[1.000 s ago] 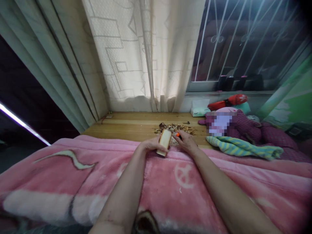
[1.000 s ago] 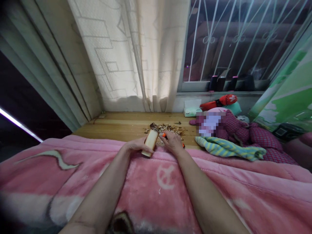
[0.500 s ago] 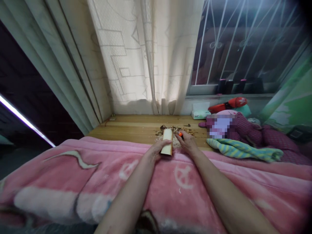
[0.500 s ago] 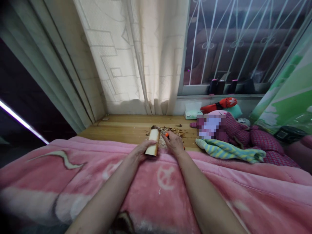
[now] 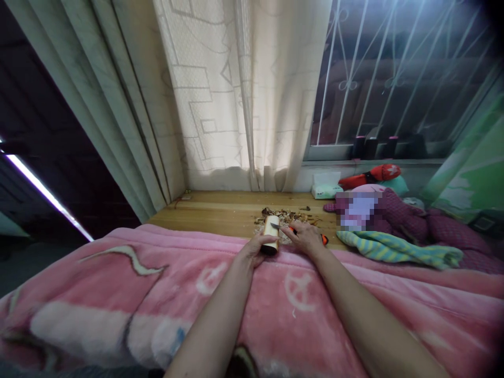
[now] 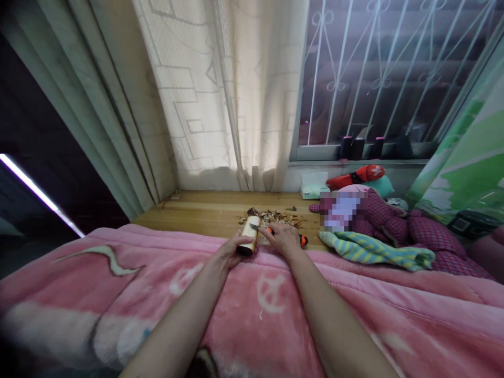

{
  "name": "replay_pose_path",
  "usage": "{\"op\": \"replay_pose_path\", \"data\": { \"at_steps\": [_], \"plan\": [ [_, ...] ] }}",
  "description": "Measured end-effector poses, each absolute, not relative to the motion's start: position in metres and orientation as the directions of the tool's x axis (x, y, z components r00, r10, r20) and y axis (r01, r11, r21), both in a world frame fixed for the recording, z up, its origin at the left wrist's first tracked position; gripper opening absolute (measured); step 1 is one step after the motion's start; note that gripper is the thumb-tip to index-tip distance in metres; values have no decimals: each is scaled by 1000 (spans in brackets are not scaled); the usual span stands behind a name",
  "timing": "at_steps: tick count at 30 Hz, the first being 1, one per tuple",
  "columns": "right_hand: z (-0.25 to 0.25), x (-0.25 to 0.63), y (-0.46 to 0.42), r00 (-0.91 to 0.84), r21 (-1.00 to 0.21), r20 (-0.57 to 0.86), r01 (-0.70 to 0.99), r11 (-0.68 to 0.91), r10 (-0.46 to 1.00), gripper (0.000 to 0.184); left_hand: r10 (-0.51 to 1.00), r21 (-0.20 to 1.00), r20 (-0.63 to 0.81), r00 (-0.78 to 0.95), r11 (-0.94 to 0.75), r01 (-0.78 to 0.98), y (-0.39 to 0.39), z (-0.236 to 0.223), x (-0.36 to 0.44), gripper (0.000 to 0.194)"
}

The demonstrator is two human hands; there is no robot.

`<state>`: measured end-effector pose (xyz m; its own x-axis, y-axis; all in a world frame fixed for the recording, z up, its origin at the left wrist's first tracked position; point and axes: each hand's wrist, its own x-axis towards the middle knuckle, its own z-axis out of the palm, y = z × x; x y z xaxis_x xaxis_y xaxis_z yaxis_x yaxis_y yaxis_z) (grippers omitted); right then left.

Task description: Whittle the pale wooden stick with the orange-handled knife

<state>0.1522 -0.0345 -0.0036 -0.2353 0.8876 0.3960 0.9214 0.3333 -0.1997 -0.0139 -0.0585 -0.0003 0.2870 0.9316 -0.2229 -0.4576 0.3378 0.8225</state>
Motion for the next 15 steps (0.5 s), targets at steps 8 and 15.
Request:
{"op": "replay_pose_path", "data": {
  "at_steps": [8,15],
  "plan": [
    [4,143,-46,-336,-111,349,912,395,875,54,922,835,-232,310,352,-422,-50,-5,-17,25],
    [-2,148,-39,-221,-142,275,953,267,936,58,882,856,-266,388,401,-325,-52,-5,-20,20]
  ]
}}
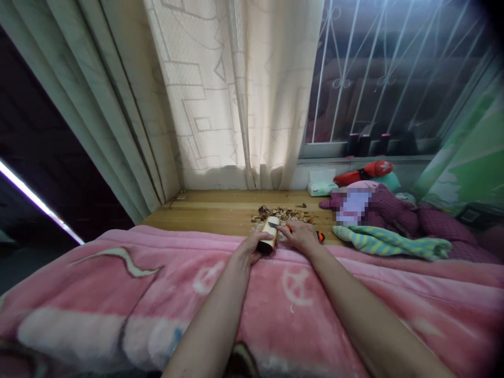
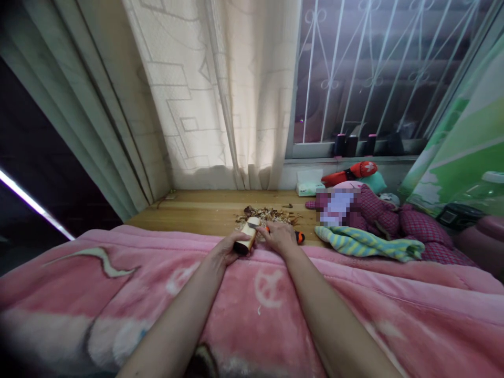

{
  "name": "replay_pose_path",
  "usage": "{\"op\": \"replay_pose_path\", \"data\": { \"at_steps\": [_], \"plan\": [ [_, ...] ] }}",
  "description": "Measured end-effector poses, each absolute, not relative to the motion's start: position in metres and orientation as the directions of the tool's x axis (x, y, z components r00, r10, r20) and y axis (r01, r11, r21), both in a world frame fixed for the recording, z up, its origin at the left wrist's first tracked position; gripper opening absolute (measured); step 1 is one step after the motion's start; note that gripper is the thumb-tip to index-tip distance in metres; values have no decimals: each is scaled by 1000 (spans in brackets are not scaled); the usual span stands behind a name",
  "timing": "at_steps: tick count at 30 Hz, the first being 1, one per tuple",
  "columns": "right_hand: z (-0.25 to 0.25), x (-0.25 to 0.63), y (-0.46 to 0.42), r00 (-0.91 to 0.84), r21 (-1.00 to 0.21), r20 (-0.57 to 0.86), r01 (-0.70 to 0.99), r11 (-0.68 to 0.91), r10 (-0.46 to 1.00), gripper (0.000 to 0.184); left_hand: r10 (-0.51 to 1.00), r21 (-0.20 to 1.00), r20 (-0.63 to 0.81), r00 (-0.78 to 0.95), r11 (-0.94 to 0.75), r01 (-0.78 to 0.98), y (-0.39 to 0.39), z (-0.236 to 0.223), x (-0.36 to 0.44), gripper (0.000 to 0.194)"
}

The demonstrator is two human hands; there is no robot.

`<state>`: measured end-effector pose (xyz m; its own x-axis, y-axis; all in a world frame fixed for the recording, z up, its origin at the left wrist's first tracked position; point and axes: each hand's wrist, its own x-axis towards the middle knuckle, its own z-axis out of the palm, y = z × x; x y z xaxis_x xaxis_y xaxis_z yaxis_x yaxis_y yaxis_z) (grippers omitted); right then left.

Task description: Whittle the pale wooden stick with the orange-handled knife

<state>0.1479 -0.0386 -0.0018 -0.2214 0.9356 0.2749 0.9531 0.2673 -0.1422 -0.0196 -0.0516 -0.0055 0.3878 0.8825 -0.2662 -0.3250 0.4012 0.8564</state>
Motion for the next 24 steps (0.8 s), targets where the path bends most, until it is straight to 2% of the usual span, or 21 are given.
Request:
{"op": "replay_pose_path", "data": {
  "at_steps": [15,18,22,24],
  "plan": [
    [-7,152,-29,-101,-171,247,974,146,964,60,838,813,-350,420,494,-309,-55,-2,-23,25],
    [-4,149,-35,-125,-166,292,970,179,948,59,841,799,-343,418,496,-341,-55,-1,-23,26],
    [-1,141,-43,-250,-142,331,940,310,910,57,861,788,-338,380,480,-386,-53,0,-21,25],
    [-2,141,-41,-230,-147,317,946,288,920,57,857,794,-343,385,483,-369,-53,0,-21,24]
  ]
}}
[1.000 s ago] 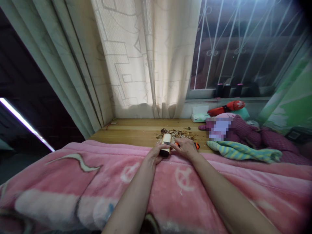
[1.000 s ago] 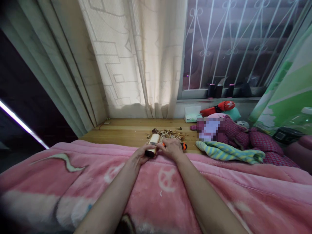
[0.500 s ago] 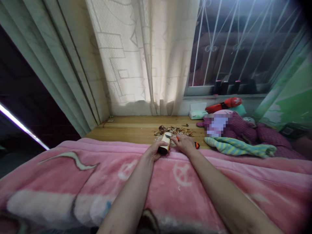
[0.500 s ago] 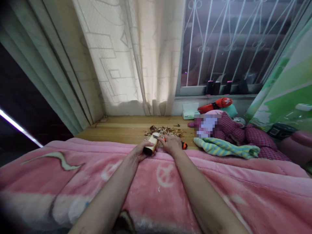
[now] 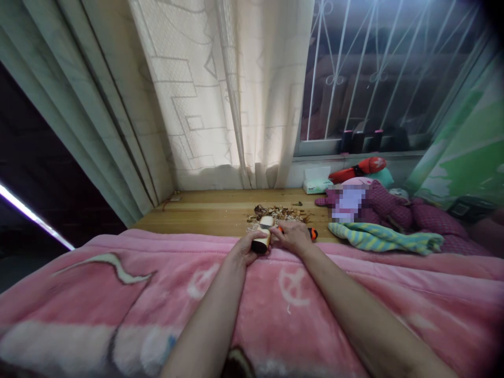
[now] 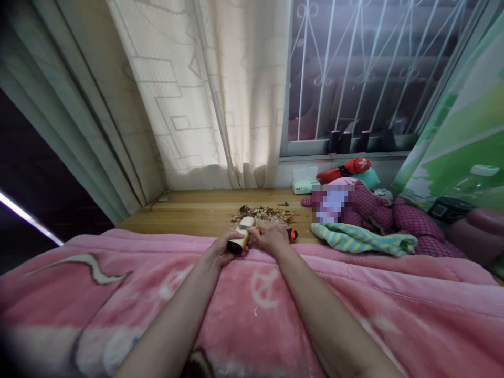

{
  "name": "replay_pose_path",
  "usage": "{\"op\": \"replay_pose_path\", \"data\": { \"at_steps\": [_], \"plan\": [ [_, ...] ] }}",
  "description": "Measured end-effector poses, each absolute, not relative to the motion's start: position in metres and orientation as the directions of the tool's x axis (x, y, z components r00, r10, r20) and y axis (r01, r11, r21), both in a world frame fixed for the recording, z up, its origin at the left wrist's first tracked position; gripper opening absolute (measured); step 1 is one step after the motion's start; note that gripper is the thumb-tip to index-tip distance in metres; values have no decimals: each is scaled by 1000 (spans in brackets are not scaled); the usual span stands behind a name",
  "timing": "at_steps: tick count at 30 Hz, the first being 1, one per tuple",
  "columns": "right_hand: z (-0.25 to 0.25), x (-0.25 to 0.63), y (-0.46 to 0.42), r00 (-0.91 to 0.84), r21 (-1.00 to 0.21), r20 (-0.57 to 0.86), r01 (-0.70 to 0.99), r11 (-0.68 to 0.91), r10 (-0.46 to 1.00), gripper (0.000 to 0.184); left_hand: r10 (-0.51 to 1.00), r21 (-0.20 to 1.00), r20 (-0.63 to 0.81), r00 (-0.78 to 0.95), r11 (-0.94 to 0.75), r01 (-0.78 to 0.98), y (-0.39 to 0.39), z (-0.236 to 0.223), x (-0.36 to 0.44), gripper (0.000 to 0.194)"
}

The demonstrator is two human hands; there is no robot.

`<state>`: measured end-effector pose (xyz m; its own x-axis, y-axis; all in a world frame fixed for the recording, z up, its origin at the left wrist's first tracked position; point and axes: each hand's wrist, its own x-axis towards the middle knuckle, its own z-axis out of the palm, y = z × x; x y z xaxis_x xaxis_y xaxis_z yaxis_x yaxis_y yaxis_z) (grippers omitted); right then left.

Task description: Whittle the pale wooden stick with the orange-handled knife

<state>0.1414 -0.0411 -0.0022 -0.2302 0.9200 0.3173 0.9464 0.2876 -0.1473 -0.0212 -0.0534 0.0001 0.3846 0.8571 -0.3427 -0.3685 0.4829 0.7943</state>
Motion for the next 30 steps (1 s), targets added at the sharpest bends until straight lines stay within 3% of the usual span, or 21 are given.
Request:
{"op": "replay_pose_path", "data": {
  "at_steps": [6,14,20,22,25,30],
  "plan": [
    [-9,150,-25,-100,-186,254,971,150,962,59,839,803,-363,404,502,-321,-53,-2,-22,25],
    [-8,149,-25,-96,-202,257,968,151,962,59,833,788,-397,384,524,-322,-53,1,-22,29],
    [-7,158,-20,-2,-212,216,976,49,976,59,815,785,-315,487,512,-348,-59,2,-27,36],
    [-7,158,-21,15,-217,250,975,41,968,58,805,754,-362,470,549,-360,-58,1,-28,35],
    [-6,153,-27,-41,-204,314,973,109,949,55,803,715,-431,412,582,-386,-53,0,-26,33],
    [-2,143,-39,-262,-130,351,937,324,899,54,855,762,-380,353,505,-404,-46,-1,-25,28]
  ]
}}
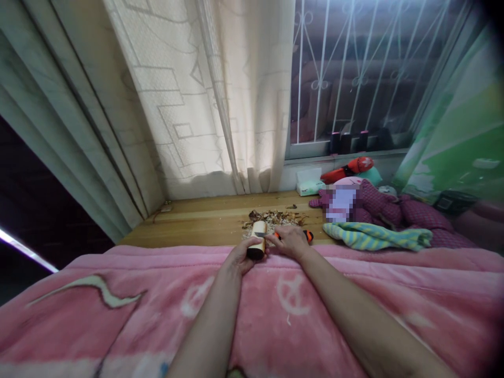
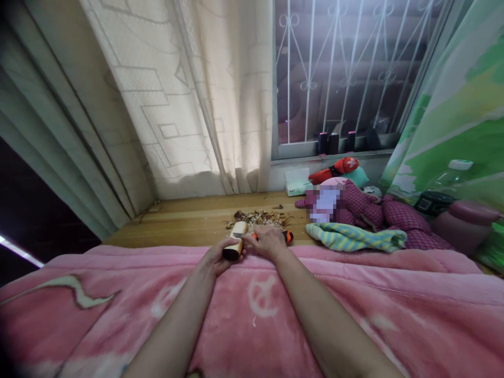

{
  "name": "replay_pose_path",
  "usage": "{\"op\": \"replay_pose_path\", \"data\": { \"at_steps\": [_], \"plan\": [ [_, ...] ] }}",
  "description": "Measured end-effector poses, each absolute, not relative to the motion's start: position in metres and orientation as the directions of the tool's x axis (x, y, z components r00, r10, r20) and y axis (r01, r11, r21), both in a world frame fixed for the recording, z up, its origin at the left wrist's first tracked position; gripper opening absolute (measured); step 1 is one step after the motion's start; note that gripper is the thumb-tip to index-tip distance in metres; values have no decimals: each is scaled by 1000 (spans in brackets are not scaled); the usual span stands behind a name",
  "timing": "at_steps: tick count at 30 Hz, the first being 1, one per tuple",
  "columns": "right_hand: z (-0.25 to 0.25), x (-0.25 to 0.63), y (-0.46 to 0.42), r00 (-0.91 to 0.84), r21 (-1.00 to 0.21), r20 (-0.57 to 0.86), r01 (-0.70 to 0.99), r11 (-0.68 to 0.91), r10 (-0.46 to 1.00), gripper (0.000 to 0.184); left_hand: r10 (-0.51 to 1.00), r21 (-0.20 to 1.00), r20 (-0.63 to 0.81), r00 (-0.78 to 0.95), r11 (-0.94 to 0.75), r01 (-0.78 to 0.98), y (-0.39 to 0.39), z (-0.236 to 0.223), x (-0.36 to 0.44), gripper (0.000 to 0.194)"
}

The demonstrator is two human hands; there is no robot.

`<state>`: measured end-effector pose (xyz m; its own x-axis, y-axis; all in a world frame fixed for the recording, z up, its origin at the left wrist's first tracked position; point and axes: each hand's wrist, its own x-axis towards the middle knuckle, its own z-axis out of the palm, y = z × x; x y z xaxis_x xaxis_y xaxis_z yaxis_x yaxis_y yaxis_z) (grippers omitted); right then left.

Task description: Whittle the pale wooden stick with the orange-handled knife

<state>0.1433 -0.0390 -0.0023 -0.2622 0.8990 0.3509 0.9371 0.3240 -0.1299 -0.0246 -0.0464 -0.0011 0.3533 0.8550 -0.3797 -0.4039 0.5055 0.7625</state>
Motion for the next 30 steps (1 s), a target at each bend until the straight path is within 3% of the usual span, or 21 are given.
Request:
{"op": "replay_pose_path", "data": {
  "at_steps": [7,18,27,30],
  "plan": [
    [-2,143,-39,-284,-130,344,930,345,895,55,854,775,-366,369,500,-387,-47,-1,-25,24],
    [-5,156,-27,-139,-168,289,967,193,947,57,827,822,-331,455,489,-291,-53,1,-25,29],
    [-10,156,-22,-101,-190,289,969,160,952,61,816,796,-367,447,523,-303,-52,3,-25,36],
    [-11,160,-18,-28,-207,260,975,83,965,61,820,808,-346,455,507,-299,-54,3,-25,39]
  ]
}}
